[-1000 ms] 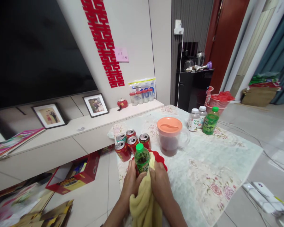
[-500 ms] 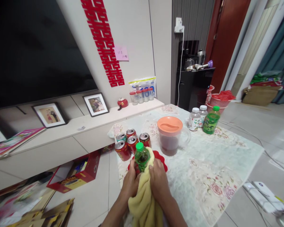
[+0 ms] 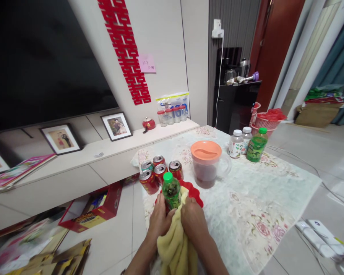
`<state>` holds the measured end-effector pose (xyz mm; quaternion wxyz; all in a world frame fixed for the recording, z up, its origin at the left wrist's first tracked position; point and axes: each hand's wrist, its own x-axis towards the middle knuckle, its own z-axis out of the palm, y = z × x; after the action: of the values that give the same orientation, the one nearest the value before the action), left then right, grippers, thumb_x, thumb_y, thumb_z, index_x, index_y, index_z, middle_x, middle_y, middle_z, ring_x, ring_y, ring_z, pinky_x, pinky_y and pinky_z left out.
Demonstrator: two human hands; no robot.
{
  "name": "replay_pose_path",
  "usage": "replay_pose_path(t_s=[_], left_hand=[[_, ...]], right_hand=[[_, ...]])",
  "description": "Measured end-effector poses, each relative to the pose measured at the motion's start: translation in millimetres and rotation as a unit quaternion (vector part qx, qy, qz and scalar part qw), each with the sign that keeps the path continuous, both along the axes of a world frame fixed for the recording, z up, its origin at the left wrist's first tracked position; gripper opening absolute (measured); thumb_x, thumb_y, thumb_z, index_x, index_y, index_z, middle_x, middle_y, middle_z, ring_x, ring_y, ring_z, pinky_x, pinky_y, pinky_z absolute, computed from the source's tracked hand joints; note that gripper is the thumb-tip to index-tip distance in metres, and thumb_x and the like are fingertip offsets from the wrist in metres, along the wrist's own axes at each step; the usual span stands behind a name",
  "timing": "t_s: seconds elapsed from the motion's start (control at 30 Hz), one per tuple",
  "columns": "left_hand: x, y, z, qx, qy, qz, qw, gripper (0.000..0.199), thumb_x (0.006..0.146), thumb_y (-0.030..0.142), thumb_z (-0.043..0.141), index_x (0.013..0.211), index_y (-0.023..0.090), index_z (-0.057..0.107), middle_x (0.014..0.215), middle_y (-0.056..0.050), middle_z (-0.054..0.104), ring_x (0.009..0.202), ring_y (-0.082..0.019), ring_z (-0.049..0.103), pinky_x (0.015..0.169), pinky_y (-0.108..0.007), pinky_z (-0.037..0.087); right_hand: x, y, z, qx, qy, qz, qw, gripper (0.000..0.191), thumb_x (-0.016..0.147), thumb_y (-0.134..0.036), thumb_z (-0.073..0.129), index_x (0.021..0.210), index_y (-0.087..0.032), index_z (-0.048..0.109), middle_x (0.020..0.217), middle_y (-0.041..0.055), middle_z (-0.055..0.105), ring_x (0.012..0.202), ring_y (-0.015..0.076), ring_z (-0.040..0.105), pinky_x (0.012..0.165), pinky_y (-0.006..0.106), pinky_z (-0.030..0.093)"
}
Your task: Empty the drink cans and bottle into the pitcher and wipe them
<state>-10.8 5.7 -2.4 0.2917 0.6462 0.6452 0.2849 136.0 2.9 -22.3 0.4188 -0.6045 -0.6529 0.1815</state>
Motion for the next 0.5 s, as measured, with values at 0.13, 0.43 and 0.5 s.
replay_pose_path(t_s=[0.13, 0.43, 0.5], left_hand=[[3, -4, 5.6, 0.016, -0.004, -0.002, 1.0, 0.048, 0.079, 0.024, 0.056, 0.126, 0.017, 0.05, 0.131, -0.017, 0.054, 0.126, -0.032, 0.051, 0.106, -0.045, 0.043], [5, -9, 8.9, 0.027, -0.126, 0.048, 0.991, 0.023, 0.098, 0.034, 0.034, 0.108, 0.028, 0.054, 0.115, -0.005, 0.065, 0.116, -0.022, 0.058, 0.102, -0.034, 0.044], [4, -8, 9.7, 0.013, -0.085, 0.025, 0.996, 0.018, 0.093, 0.03, 0.043, 0.108, 0.027, 0.052, 0.117, -0.006, 0.065, 0.117, -0.023, 0.058, 0.102, -0.035, 0.045]], right_hand=[[1, -10, 11.8, -0.021, -0.002, 0.008, 1.0, 0.022, 0.088, -0.021, 0.043, 0.078, -0.023, 0.062, 0.076, 0.0069, 0.067, 0.072, 0.0228, 0.064, 0.066, 0.035, 0.051], [-13, -20, 36.6, 0.058, 0.069, -0.002, 0.996, 0.038, 0.096, -0.026, 0.043, 0.132, -0.018, 0.051, 0.123, 0.0136, 0.059, 0.116, 0.0255, 0.06, 0.098, 0.041, 0.052], [-12, -15, 29.3, 0.047, 0.051, -0.001, 0.998, 0.036, 0.097, -0.024, 0.037, 0.129, -0.016, 0.052, 0.124, 0.0148, 0.058, 0.118, 0.0241, 0.058, 0.1, 0.04, 0.051]])
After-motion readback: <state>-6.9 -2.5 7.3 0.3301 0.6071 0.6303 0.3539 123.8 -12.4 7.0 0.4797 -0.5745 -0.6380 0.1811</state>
